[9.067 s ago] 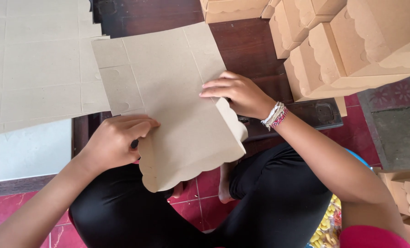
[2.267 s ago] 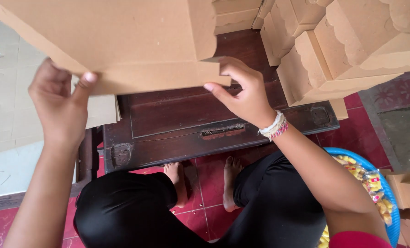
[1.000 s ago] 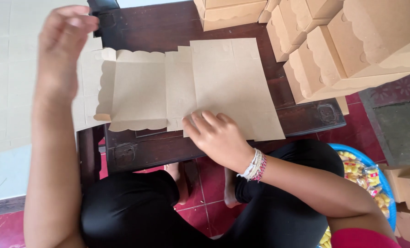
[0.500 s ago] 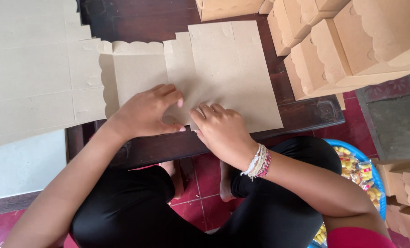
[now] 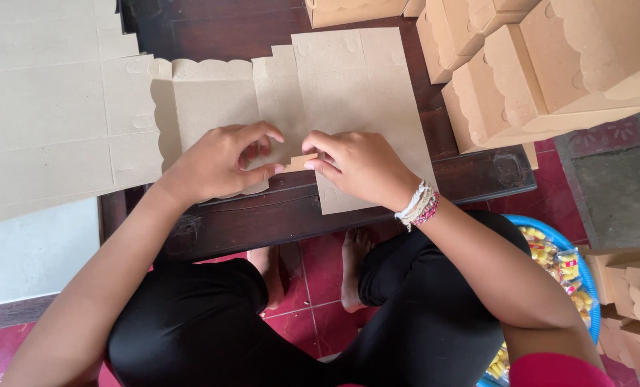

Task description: Assembling cardboard boxes by folding pre-scored flat sheets and tucking in the flaps.

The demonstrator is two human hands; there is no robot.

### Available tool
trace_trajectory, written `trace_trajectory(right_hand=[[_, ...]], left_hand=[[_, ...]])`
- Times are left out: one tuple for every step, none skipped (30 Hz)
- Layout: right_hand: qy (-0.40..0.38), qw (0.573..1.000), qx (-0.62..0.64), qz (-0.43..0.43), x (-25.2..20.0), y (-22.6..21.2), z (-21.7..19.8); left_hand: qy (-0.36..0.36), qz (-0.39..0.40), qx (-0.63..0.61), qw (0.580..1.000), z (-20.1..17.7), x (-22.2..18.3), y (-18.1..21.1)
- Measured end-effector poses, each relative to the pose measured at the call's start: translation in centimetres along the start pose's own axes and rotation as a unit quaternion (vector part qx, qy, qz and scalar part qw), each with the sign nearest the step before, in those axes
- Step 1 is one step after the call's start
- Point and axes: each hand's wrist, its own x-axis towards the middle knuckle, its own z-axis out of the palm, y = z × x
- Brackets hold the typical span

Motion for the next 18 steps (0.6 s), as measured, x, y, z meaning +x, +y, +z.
trace_trajectory(right_hand=[[0.0, 1.0, -0.002, -0.001, 0.1, 0.0, 0.0], [0.017, 1.0, -0.008, -0.008, 0.2, 0.0, 0.0], [0.031, 0.999, -0.012, -0.013, 0.1, -0.1, 0.1], [0.029, 0.999, -0.011, -0.013, 0.2, 0.1, 0.7], [0.056, 0.998, -0.023, -0.015, 0.4, 0.5, 1.1], [0.083, 0.996, -0.036, -0.017, 0.6, 0.9, 1.4], [0.089, 0.995, -0.041, -0.021, 1.0, 1.2, 1.2], [0.088, 0.994, -0.065, -0.027, 1.4, 1.6, 1.0], [0.083, 0.993, -0.083, -0.031, 1.3, 1.6, 1.3], [0.082, 0.993, -0.081, -0.033, 1.5, 1.8, 1.4], [0.067, 0.995, -0.068, -0.037, 1.8, 2.1, 1.5], [0.051, 0.996, -0.054, -0.042, 2.0, 2.4, 1.5], [0.053, 0.996, -0.056, -0.044, 2.2, 2.6, 1.6], [0.026, 0.995, -0.055, -0.078, 2.4, 2.9, 1.7], [0.001, 0.993, -0.052, -0.109, 2.5, 3.2, 1.8], [0.002, 0.993, -0.054, -0.109, 2.9, 3.0, 1.3], [-0.023, 0.993, -0.036, -0.113, 3.2, 2.9, 0.8], [-0.049, 0.992, -0.018, -0.117, 3.5, 2.7, 0.4]], left_hand=[[0.002, 0.001, 0.001, 1.0, 0.0, 0.1, -0.1], [0.006, 0.005, 0.008, 1.0, 0.0, 0.2, -0.2], [0.008, 0.007, 0.013, 1.0, 0.1, 0.2, -0.3], [0.008, 0.005, 0.012, 1.0, 0.4, 0.1, -0.4], [0.018, 0.019, 0.018, 0.999, 0.4, 0.3, -0.7], [0.029, 0.033, 0.025, 0.999, 0.5, 0.6, -0.9], [0.033, 0.038, 0.029, 0.998, 0.5, 0.8, -1.1], [0.033, 0.03, 0.041, 0.998, 0.5, 1.0, -1.4], [0.029, 0.015, 0.049, 0.998, 0.9, 0.5, -1.6], [0.029, 0.013, 0.05, 0.998, 0.9, 0.6, -1.6], [0.025, 0.014, 0.061, 0.998, 1.0, 0.6, -1.6], [0.021, 0.015, 0.072, 0.997, 1.1, 0.7, -1.7], [0.023, 0.015, 0.073, 0.997, 1.2, 0.8, -1.8], [0.02, 0.019, 0.093, 0.995, 1.3, 0.9, -1.9], [0.015, 0.024, 0.112, 0.993, 1.4, 1.2, -2.1], [0.015, 0.026, 0.113, 0.993, 1.3, 1.4, -2.2], [0.01, 0.016, 0.114, 0.993, 1.4, 1.4, -2.4], [0.004, 0.007, 0.115, 0.993, 1.5, 1.4, -2.5]])
